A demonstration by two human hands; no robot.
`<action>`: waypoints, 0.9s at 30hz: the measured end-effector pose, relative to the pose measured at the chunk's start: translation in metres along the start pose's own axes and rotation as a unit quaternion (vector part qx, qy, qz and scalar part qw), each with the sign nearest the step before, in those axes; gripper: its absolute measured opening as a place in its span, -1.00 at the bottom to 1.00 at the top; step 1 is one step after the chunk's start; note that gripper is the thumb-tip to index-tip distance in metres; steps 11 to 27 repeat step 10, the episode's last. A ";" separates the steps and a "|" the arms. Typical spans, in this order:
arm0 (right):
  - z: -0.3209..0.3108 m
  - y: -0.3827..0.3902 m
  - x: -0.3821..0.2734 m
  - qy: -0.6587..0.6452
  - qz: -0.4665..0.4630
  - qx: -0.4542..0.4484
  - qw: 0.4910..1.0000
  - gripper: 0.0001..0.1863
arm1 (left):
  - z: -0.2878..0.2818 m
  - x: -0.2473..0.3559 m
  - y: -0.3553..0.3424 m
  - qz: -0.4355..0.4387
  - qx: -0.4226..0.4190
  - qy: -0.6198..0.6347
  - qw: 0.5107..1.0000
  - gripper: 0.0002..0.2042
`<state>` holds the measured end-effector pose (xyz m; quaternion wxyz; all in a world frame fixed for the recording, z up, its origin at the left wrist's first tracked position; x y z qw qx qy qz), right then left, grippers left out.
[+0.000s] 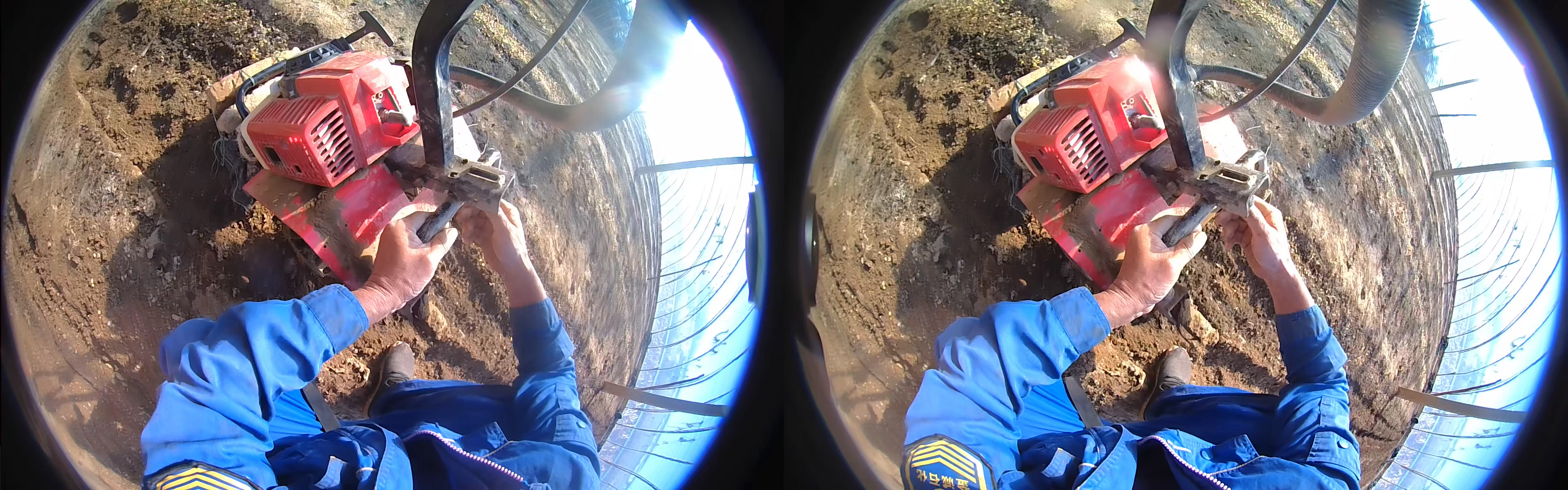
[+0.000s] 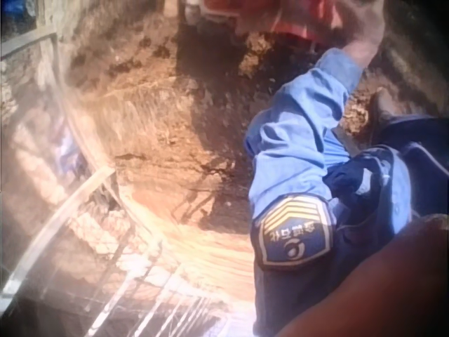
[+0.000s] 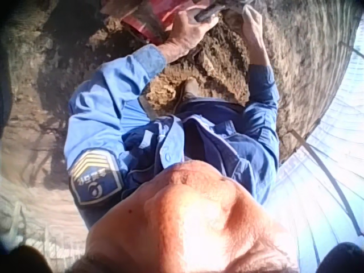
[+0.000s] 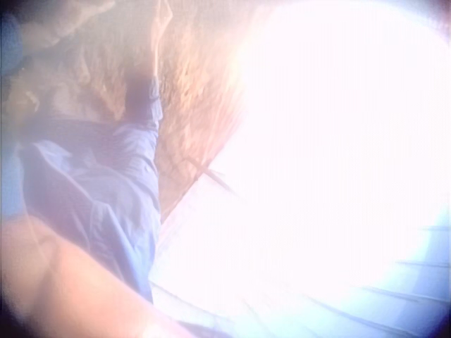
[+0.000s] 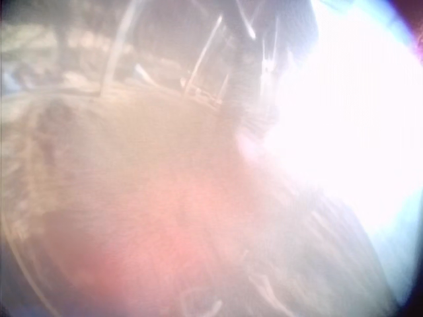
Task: The person works on a red walk-behind tiller, repeatedly adjusting a metal handle and using a brick to strike it. The person also handles a black hose and a white cloth during the process.
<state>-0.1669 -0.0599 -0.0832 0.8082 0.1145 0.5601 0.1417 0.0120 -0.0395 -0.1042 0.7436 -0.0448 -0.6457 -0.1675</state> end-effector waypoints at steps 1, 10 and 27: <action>0.008 -0.001 0.010 -0.032 -0.011 -0.003 0.999 -0.63 | -0.001 0.005 -0.001 0.028 0.003 -0.012 1.000 -0.82; 0.032 -0.012 0.052 -0.294 0.040 -0.026 0.955 -0.49 | -0.006 0.010 -0.003 0.112 0.042 -0.166 0.979 -0.72; 0.032 -0.012 0.052 -0.294 0.040 -0.026 0.955 -0.49 | -0.006 0.010 -0.003 0.112 0.042 -0.166 0.979 -0.72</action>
Point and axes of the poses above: each hand's wrist, its own y-axis away from the middle knuckle, its own z-axis out of the palm, x = y × z, the point moved 10 cm from there along -y, towards the middle knuckle, and after that the axes turned 15 degrees about -y, right-handed, at the moved point
